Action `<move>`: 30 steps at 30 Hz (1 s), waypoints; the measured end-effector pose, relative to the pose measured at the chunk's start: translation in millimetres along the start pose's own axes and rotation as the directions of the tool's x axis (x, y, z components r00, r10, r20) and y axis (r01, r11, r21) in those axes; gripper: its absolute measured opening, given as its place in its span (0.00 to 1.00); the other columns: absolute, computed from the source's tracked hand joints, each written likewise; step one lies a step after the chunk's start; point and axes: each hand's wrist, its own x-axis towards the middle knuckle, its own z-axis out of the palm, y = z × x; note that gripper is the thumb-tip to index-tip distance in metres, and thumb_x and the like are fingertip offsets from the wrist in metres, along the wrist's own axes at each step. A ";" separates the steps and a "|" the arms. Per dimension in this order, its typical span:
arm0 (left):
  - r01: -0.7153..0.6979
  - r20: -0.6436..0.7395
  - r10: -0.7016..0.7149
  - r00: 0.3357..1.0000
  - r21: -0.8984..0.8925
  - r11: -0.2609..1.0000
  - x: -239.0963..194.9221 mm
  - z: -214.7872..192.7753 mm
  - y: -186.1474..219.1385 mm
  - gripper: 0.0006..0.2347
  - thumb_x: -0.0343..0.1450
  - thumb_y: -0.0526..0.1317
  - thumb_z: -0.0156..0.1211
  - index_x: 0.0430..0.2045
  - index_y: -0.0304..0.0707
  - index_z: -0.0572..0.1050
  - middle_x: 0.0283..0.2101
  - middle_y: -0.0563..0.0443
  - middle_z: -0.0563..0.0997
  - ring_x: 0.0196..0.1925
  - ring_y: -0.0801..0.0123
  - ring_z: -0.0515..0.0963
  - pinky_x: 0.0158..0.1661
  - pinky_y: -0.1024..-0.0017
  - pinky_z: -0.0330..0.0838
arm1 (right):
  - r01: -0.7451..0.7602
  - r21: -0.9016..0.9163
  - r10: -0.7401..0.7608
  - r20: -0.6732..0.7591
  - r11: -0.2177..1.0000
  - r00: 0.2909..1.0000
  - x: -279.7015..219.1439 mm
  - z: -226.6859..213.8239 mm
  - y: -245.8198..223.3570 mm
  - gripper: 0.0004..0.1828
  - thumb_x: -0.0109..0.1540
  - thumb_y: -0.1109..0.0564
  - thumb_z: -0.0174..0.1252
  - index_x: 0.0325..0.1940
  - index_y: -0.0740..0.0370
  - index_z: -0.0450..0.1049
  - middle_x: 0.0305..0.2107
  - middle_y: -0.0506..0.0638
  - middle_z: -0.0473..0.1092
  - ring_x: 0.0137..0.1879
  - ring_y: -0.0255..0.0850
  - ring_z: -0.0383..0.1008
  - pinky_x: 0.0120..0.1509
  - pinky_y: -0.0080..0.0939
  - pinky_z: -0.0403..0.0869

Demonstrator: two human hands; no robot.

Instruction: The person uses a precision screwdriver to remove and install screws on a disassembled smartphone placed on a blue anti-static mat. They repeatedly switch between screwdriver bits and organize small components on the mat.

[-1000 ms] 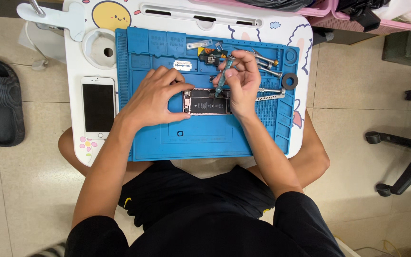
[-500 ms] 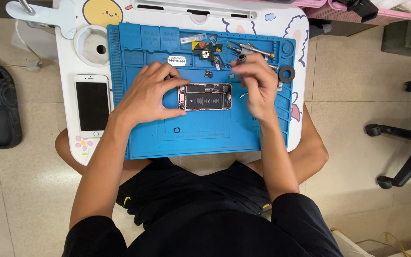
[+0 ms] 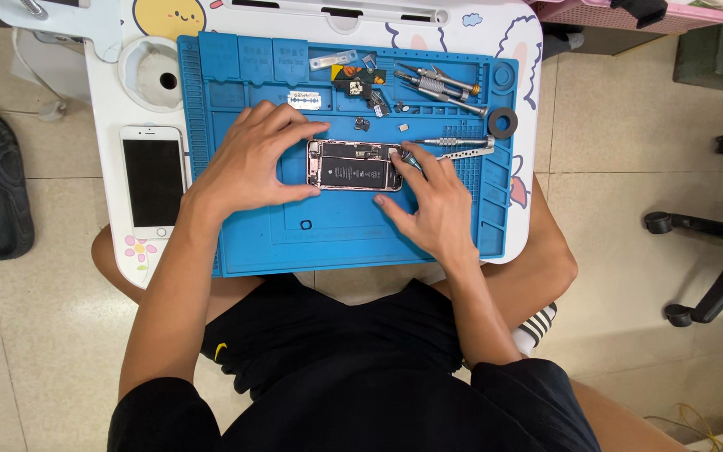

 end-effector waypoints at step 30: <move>-0.036 -0.091 0.033 0.995 -0.029 0.999 2.0 7.1 -3.3 0.14 0.76 0.36 0.67 0.56 0.38 0.80 0.54 0.49 0.82 0.50 0.56 0.75 0.50 0.57 0.68 | 0.034 0.193 -0.015 -0.095 0.981 0.995 -37.5 28.3 -35.6 0.22 0.66 0.44 0.71 0.60 0.53 0.78 0.35 0.45 0.70 0.34 0.36 0.69 0.32 0.35 0.66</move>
